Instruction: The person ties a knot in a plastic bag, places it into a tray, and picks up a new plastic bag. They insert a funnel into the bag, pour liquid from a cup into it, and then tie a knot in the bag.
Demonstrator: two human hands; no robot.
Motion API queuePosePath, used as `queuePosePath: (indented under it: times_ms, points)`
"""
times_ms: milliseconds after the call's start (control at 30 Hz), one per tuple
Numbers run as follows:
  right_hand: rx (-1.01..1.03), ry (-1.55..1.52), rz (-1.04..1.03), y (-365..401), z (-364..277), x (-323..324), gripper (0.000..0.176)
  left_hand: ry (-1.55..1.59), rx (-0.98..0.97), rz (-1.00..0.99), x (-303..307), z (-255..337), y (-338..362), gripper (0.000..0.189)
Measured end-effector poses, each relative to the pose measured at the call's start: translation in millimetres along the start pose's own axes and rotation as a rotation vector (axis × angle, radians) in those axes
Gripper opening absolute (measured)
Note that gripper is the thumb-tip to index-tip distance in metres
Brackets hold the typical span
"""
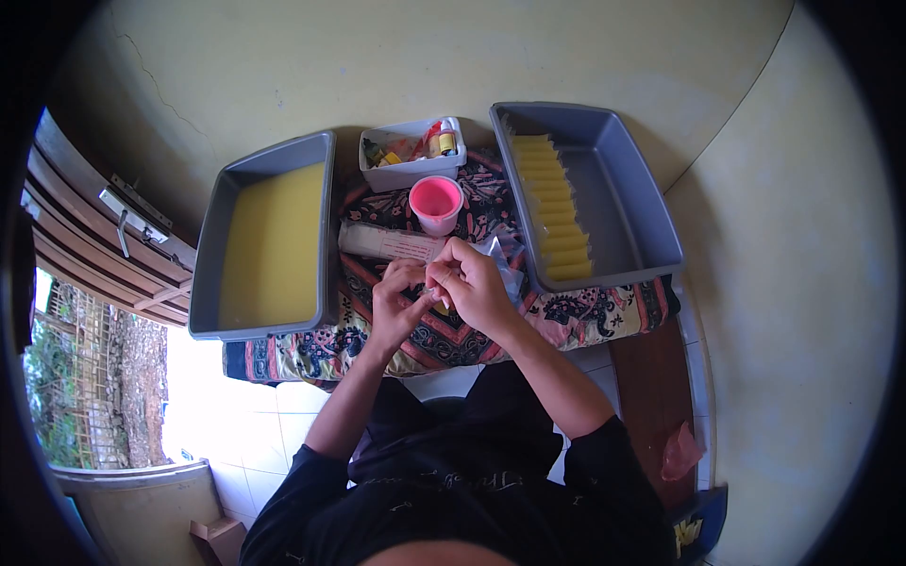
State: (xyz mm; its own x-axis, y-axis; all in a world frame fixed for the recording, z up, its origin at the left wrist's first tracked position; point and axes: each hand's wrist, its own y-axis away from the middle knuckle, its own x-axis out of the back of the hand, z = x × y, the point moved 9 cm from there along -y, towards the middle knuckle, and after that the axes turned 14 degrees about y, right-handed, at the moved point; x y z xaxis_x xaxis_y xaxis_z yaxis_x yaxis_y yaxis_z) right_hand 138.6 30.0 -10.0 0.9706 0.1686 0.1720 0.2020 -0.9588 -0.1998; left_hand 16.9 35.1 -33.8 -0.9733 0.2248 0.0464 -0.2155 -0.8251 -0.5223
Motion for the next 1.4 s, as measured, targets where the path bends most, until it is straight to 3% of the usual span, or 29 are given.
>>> queuePosePath:
  times_ms: [167,667,1000,1100,1133,1200,1233,1300,1400]
  points:
    - [0.008,-0.015,0.019,1,-1,2,0.015,-0.159,-0.156,0.015,1,8,-1,0.017]
    - [0.079,0.052,0.152,10,-21,5,0.016,-0.158,-0.206,-0.036,3,13,5,0.012]
    - [0.067,0.032,0.001,-2,-10,0,0.006,-0.11,-0.064,0.085,8,8,9,0.017]
    - [0.05,-0.019,0.01,1,-1,3,0.016,-0.103,-0.021,0.18,17,2,15,0.013]
    - [0.05,-0.02,0.01,1,2,2,0.016,-0.007,0.06,0.258,24,-8,18,0.01]
    - [0.108,0.158,0.189,3,4,15,0.032,0.227,0.182,0.366,32,-27,24,0.007]
    - [0.108,0.158,0.192,4,7,17,0.032,0.227,0.181,0.363,33,-28,25,0.007]
    - [0.087,0.448,0.166,9,16,22,0.042,0.514,0.272,0.454,36,-33,28,0.008]
    - [-0.006,0.43,0.14,17,43,29,0.036,0.585,0.256,0.454,36,-34,28,0.008]
